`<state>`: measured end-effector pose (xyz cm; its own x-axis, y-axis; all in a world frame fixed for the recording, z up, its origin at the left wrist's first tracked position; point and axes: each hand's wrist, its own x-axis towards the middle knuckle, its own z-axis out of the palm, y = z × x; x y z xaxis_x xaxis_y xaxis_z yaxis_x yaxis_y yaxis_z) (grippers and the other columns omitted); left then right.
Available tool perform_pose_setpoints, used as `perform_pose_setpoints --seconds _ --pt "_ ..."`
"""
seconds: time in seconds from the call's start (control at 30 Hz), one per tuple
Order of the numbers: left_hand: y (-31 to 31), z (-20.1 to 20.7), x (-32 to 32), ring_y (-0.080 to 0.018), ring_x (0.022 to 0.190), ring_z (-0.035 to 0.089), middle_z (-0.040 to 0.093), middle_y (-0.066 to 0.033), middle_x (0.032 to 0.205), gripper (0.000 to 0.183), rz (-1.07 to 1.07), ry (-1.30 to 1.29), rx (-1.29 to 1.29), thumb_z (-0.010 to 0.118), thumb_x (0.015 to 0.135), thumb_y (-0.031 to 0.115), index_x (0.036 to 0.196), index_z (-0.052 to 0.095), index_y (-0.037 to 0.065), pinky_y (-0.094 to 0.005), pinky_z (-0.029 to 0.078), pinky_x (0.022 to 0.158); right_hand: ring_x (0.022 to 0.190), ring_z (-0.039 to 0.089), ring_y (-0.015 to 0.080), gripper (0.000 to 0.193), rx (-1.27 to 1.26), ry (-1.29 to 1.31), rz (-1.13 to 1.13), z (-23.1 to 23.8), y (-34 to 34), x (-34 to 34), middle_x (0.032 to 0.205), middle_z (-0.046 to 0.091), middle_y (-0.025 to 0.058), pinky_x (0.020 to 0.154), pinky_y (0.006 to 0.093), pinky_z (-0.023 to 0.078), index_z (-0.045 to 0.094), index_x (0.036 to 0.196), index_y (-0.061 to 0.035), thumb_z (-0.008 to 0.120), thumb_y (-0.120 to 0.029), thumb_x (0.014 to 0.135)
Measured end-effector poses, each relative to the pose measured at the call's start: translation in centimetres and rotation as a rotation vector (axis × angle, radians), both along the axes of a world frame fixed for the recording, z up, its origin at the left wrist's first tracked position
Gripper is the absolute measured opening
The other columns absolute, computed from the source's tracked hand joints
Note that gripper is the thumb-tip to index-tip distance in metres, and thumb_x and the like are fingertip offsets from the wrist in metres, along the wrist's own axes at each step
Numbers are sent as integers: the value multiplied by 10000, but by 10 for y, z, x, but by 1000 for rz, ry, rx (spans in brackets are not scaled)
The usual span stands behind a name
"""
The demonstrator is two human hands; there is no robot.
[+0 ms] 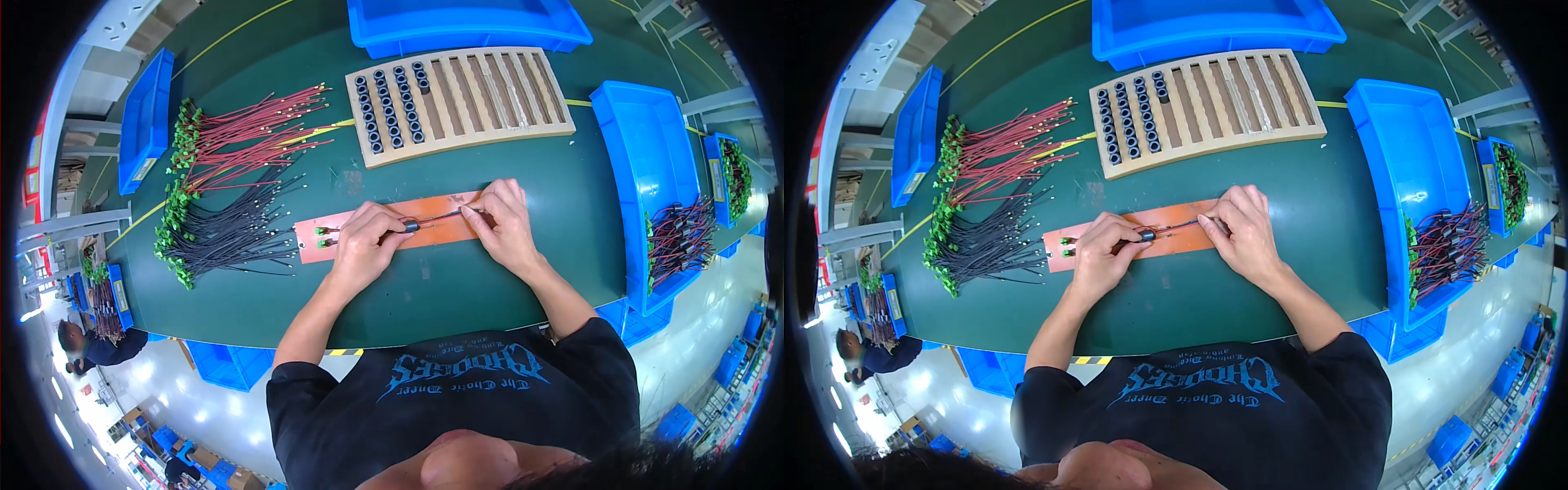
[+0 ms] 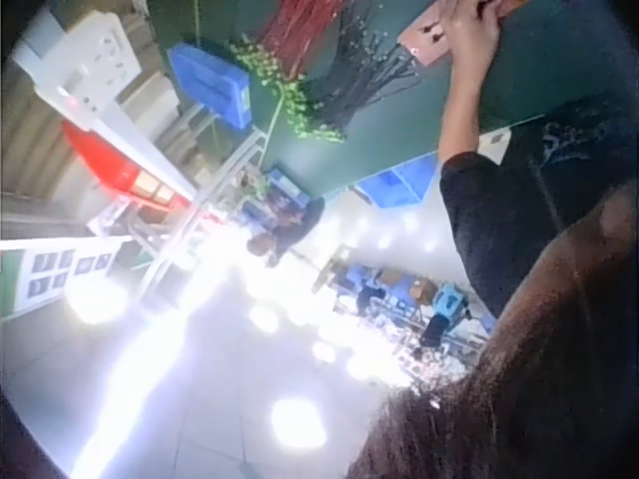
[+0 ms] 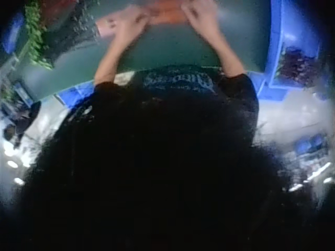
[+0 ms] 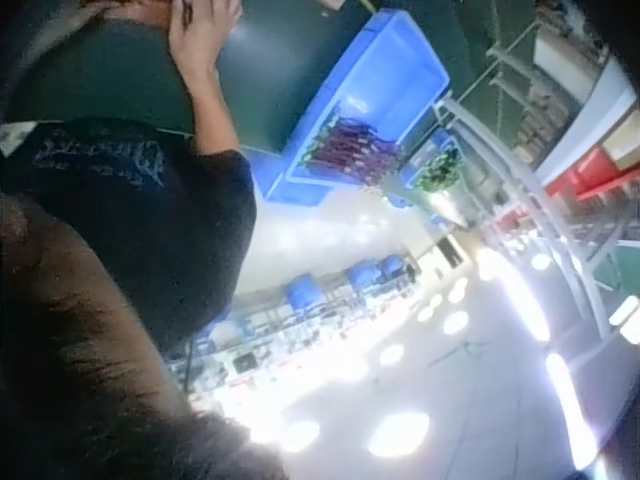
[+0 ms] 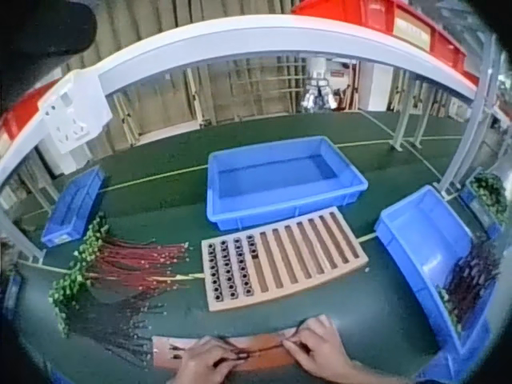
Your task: The person repeatedly picks up a black wire with a green connector, places it on an orange jig, and uses a crimping tool to secure a black sleeve onto the wire. The person then places the finished wire into a blue bin and repeats the process.
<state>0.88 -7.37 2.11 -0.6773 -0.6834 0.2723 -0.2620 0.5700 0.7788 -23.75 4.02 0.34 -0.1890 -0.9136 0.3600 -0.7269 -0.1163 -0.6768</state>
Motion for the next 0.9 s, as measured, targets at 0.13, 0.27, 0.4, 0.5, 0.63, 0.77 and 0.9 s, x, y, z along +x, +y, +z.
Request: perform_pose_setpoints --seconds 0.13,0.27,0.4,0.5,0.63,0.77,0.9 --pt "3 -1 -1 -219 868 755 756 -119 930 264 56 -92 183 858 804 -41 991 679 10 -337 626 740 889 521 264 114 26 -49 -32 -2 3 0 877 578 52 854 409 403 695 871 -62 785 -123 907" --pt "1 1 -2 -225 932 784 785 -132 1006 400 35 -88 191 851 838 -19 1156 613 30 -341 644 811 868 510 240 85 48 -166 -65 0 1 3 874 576 42 840 392 407 725 881 -59 778 -117 915" --pt "-1 -1 -4 -232 938 789 789 -140 1021 451 23 -118 204 851 838 -18 1202 589 33 -345 645 817 847 501 226 40 17 -147 -79 0 -1 0 863 564 36 811 371 409 750 911 -63 771 -96 919" --pt "1 0 -5 -230 929 788 785 -140 1026 442 7 -95 179 846 839 -22 1198 593 32 -341 646 809 832 498 230 49 17 -150 -89 -1 -1 0 848 553 40 799 369 410 740 900 -58 777 -88 913" --pt "3 -2 -8 -232 916 788 781 -141 1038 436 2 -87 158 842 837 -26 1194 596 27 -337 647 798 822 499 240 102 23 -169 -93 -4 0 -2 838 547 52 793 376 411 708 866 -47 783 -98 911" --pt "6 -1 -11 -234 905 785 778 -138 1022 439 6 -105 125 840 832 -29 1196 600 24 -337 650 795 826 506 249 113 15 -169 -102 -2 3 -2 831 547 59 781 384 407 698 870 -42 779 -105 916" --pt "6 -5 -13 -227 901 775 767 -143 1032 431 -3 -84 83 846 827 -26 1192 621 23 -332 649 780 816 511 250 138 22 -123 -81 -1 4 -6 806 541 56 776 396 398 677 849 -43 781 -106 915"
